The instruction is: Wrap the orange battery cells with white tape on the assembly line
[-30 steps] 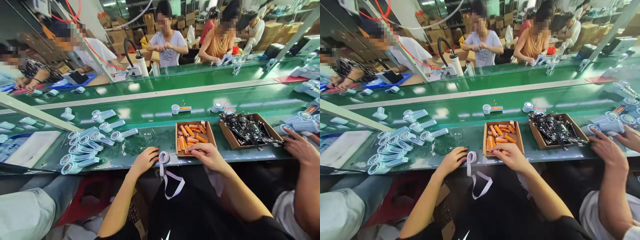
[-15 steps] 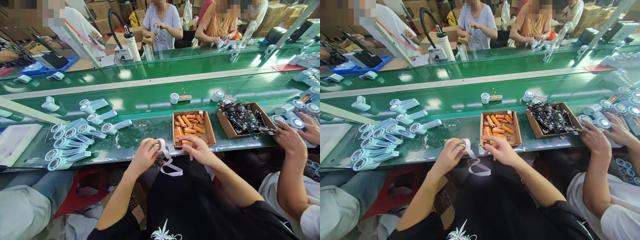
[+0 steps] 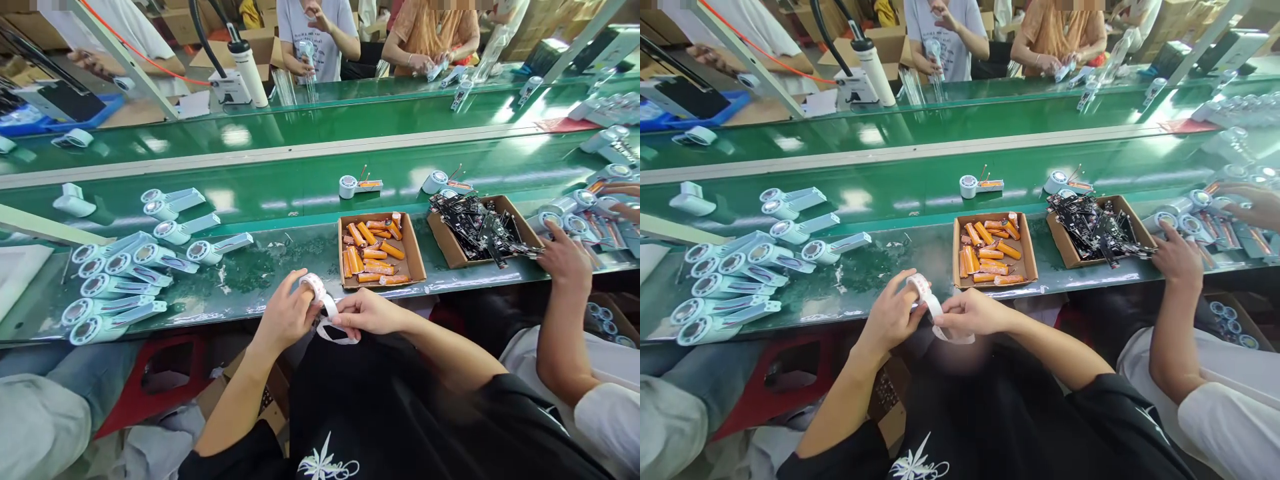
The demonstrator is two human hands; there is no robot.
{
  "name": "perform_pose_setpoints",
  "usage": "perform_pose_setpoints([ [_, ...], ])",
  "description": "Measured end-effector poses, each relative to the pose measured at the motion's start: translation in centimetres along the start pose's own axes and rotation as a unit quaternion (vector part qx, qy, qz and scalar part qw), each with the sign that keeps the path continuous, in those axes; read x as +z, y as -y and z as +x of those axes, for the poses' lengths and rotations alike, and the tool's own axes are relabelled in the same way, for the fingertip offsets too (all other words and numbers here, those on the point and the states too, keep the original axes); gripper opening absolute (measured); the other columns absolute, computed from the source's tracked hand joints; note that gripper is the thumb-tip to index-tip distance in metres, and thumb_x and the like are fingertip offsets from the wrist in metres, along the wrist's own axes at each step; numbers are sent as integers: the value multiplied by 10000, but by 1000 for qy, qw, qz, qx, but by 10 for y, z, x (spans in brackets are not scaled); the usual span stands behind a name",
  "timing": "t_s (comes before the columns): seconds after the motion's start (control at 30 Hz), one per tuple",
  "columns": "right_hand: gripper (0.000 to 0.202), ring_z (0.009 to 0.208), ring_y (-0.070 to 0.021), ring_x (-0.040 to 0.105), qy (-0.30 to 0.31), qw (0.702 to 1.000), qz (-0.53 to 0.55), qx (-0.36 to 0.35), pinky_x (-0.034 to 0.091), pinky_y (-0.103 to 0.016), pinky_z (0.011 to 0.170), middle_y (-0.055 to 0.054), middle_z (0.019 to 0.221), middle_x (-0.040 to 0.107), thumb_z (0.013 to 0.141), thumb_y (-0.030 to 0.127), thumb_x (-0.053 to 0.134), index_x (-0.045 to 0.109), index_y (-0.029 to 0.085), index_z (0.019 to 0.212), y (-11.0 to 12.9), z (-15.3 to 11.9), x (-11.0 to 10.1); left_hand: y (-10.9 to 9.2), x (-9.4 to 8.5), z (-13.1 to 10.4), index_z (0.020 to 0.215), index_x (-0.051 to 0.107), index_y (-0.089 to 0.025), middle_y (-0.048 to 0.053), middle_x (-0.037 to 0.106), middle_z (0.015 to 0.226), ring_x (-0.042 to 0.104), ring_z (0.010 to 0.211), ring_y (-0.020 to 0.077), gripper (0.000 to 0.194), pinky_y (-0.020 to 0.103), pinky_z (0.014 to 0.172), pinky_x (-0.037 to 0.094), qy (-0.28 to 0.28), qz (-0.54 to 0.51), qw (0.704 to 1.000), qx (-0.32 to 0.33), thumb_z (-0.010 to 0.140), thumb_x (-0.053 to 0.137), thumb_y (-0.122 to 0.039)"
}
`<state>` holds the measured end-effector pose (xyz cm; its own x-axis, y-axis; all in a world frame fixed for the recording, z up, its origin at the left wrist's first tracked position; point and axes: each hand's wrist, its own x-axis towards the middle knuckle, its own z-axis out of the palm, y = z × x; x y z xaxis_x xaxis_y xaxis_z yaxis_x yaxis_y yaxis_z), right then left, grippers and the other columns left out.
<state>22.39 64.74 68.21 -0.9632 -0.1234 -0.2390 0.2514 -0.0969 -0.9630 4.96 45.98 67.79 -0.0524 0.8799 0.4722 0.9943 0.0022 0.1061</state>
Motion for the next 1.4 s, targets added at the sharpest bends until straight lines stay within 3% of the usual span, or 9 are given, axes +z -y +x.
perform_pose_setpoints([
  [0.1,485,449,-75,508,68,997,21,1,396,-191,457,27,545,591,922,595,688,737,120,835,-1,-3,-2,2,1,-4,1188,568,-144,156,711,1153,613,1261,327,192,427,966,601,-12,3,1000,-6,1021,563,-240],
  [0.3,420,515,-88,608,233,954,-187,23,452,-190,533,3,672,711,960,545,663,801,155,1034,17,-31,-44,11,0,-25,1282,600,-155,137,733,1074,701,1042,286,302,397,875,620,-42,45,998,-6,983,573,-126],
  [0.4,360,723,-150,713,-15,942,-334,-24,537,-251,724,-48,919,794,1001,466,624,772,190,1179,31,-32,-76,7,1,-26,1353,590,-161,145,730,1089,704,1034,284,410,411,898,620,-67,37,997,-6,955,562,-69],
  [0.47,316,943,-220,727,-188,870,-454,-31,542,-326,886,-98,1100,786,1015,385,603,756,194,1215,34,-23,-94,2,3,-20,1370,589,-161,145,730,1093,701,1046,288,451,424,916,621,-75,24,997,1,935,564,-42],
  [0.63,264,1187,-328,627,-209,762,-613,5,469,-458,1080,-184,1162,712,961,333,676,779,143,1113,20,11,-118,-7,12,-1,1345,612,-173,126,732,1104,706,1051,276,461,436,941,623,-62,-4,998,23,917,546,-12],
  [0.83,397,1158,-250,643,-349,915,-134,-150,520,-442,1034,-111,1258,684,1038,466,492,656,208,1291,25,0,-115,-17,16,12,1270,634,-125,150,727,1119,677,1082,282,392,431,953,613,-43,-18,998,52,914,532,3],
  [1.03,569,698,-141,579,-230,929,256,-133,458,-241,533,-25,1013,642,977,614,529,457,307,1451,30,-23,-61,-21,11,24,1281,642,-103,164,737,1134,673,1107,294,401,440,953,610,-26,-28,996,85,913,529,8],
  [1.27,531,898,-157,645,-130,986,30,-102,525,-247,693,-61,1165,673,909,459,735,557,254,1365,19,-42,-43,-30,0,32,1310,660,-165,132,741,1195,677,1192,287,405,440,1019,594,17,-23,994,107,952,535,-23],
  [1.4,391,1156,-244,672,-150,957,-220,-112,528,-357,992,-60,1256,724,992,366,635,666,272,1370,38,-56,-52,-37,-9,36,1273,672,-190,101,742,1157,684,1179,274,326,415,994,600,70,-18,989,128,983,578,-74],
])
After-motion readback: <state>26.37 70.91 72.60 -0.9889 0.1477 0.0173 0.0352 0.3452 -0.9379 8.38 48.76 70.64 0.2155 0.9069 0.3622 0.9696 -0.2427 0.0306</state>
